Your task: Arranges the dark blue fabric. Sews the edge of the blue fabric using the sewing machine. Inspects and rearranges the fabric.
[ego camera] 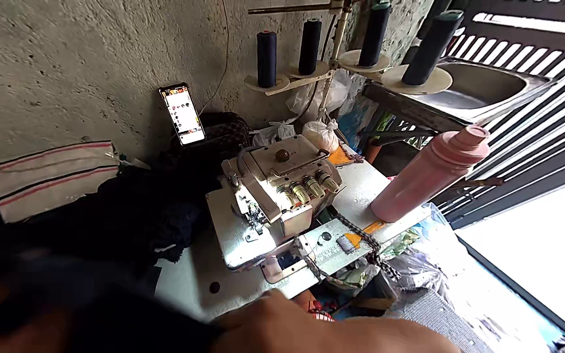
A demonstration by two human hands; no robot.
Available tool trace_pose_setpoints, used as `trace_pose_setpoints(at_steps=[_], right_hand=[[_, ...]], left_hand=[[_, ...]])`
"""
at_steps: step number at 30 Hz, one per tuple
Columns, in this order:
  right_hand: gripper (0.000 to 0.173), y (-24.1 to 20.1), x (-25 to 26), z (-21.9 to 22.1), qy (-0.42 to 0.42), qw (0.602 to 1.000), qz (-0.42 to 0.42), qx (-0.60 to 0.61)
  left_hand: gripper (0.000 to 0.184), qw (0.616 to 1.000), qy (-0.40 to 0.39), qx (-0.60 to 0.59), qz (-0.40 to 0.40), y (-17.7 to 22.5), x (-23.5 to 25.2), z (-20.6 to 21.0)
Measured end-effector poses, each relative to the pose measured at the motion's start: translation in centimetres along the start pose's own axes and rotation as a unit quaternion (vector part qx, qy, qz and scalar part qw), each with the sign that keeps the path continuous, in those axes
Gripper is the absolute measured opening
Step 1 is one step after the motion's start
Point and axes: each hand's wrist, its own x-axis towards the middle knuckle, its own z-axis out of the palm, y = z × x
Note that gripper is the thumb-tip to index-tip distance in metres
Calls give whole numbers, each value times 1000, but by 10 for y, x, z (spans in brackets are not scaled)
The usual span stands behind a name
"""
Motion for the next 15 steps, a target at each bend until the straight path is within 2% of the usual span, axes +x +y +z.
trace_pose_setpoints(at_steps=[2, 5, 6, 8, 10, 13, 15], right_hand=[[35, 38, -50, -4, 3, 996, 86, -5], [32, 96, -142, 18, 21, 949, 315, -3], [35, 108, -165, 24, 40, 924, 380, -4], [39, 122, -186, 26, 81, 898, 431, -17], [39, 124, -181, 14, 94, 909, 398, -82], [36, 131, -147, -14, 168, 932, 256, -196], [33, 138, -114, -28, 189, 946, 171, -200]], left_hand=[[19, 997, -72, -15, -32, 33, 18, 80], [22, 966, -187, -150, -96, 67, -16, 175], [23, 960, -204, -160, -103, 75, -27, 191], [24, 956, -220, -158, -112, 83, -32, 198], [25, 957, -216, -153, -122, 84, -32, 197], [25, 960, -199, -151, -125, 80, -32, 198], [24, 962, -194, -150, -122, 80, -34, 197]])
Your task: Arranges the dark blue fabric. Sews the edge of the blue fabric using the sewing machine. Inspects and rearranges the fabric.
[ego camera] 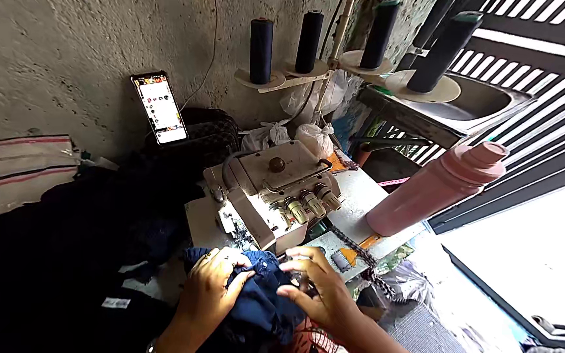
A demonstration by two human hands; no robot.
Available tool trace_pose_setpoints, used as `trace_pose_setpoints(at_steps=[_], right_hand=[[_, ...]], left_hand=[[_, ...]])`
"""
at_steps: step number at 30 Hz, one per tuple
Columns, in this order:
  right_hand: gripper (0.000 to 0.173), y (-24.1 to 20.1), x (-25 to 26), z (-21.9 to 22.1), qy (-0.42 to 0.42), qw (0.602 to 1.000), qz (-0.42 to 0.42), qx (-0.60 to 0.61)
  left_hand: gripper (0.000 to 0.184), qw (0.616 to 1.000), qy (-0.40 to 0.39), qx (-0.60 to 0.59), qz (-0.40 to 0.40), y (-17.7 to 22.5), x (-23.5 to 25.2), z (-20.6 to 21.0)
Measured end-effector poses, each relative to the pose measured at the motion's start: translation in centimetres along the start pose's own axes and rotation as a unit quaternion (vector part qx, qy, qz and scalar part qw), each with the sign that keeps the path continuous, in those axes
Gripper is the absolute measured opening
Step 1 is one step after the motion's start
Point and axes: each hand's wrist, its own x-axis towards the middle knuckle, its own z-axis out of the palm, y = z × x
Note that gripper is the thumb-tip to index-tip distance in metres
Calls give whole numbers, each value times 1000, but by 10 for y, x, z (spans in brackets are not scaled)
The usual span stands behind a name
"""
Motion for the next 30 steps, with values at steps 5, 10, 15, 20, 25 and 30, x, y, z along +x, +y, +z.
trace_pose_setpoints(at_steps=[5, 10, 15, 20, 25, 30], right_hand=[[25, 1, 43, 17, -88, 994, -13, 63], [30, 2, 40, 23, -103, 982, 40, 152], [24, -3, 32, 23, -44, 977, 74, 194], [13, 0, 29, 23, -17, 967, 92, 238], [18, -2, 36, 19, -70, 956, 132, 251], [16, -4, 41, 13, -83, 958, 123, 244]], left_hand=[[22, 1000, 6, -15, 9, -2, -1, -1], [20, 998, 11, -50, 21, -5, -5, -2], [18, 998, 22, -62, 20, -4, -5, -6], [21, 997, 25, -62, 34, -6, -6, -7], [17, 997, 33, -61, 41, -5, -7, -7], [16, 997, 45, -60, 27, -3, -7, -6]])
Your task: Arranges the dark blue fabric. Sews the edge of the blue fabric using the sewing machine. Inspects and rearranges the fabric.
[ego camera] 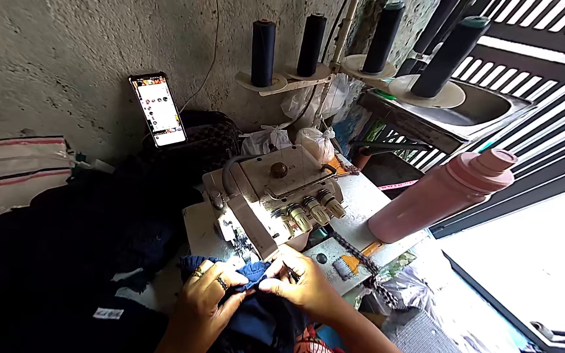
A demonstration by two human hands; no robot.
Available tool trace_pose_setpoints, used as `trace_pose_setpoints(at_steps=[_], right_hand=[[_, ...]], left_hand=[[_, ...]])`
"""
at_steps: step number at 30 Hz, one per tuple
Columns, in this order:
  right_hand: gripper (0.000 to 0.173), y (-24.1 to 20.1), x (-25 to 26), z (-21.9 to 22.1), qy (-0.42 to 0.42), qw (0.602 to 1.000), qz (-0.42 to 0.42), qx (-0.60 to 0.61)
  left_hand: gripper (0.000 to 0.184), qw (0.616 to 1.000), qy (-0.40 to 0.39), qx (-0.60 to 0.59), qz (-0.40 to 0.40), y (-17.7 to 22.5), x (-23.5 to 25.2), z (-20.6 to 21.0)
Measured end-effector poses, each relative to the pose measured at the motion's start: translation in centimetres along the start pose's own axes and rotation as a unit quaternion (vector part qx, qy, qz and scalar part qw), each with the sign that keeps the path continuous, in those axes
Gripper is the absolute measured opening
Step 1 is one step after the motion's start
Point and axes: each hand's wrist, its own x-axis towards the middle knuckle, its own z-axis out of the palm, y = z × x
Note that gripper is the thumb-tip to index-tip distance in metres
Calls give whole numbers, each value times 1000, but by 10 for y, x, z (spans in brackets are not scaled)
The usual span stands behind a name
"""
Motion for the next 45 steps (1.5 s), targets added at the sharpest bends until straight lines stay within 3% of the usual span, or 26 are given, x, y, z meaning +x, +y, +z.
trace_pose_setpoints(at_steps=[8, 14, 24, 31, 37, 45], right_hand=[[9, -2, 2, 4, 71, 997, 13, 28], [9, 1, -2, 16, 135, 989, -45, -31], [10, 9, -9, 34, 173, 974, -91, -114], [6, 10, -3, 41, 190, 975, -59, -94], [10, 7, -1, 36, 178, 982, 32, -52], [15, 7, 1, 31, 182, 974, 6, -133]], left_hand=[[27, 998, 16, 12, -59, 12, 3, -4], [31, 986, 36, 127, -102, 29, 7, -3], [31, 973, -17, 156, -170, 39, 1, -6], [24, 971, 55, 139, -187, 30, 0, 13], [33, 972, 29, 149, -178, 29, -4, 12], [35, 958, 8, 189, -213, 27, 14, 13]])
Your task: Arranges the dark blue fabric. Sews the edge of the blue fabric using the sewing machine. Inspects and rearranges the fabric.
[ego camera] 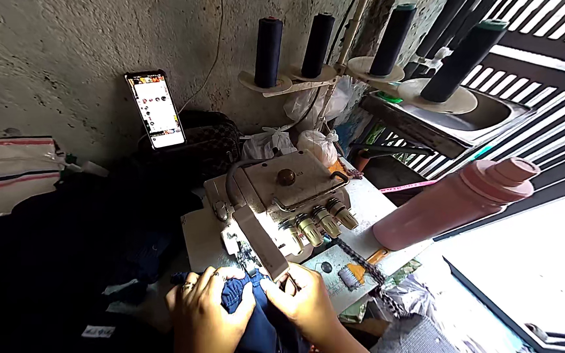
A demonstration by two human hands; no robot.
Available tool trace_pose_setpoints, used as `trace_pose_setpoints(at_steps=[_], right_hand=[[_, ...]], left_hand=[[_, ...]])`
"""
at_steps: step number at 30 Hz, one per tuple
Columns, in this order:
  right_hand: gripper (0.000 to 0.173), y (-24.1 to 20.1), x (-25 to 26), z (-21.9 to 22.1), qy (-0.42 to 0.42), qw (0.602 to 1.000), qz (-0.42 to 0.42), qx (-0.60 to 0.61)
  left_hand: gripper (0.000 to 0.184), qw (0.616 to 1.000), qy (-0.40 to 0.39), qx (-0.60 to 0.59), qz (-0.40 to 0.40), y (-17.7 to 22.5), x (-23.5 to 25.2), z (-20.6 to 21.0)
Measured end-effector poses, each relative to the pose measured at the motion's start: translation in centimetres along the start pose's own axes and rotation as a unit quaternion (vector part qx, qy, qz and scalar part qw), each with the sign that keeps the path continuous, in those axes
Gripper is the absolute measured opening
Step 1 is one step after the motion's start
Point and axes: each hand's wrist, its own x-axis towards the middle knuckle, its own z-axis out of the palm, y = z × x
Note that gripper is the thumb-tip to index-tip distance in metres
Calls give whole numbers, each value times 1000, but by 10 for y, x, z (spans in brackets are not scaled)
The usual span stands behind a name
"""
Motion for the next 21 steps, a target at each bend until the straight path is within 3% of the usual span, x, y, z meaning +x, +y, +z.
trace_pose_setpoints(at_steps=[8, 21], right_hand=[[17, 0, 7, 3, 11, 998, -19, -55], [18, -1, 8, 10, 27, 997, 5, -71]], left_hand=[[39, 999, -37, 26, -4, -1, 16, -6], [52, 999, -21, 41, -10, -7, 19, 3]])
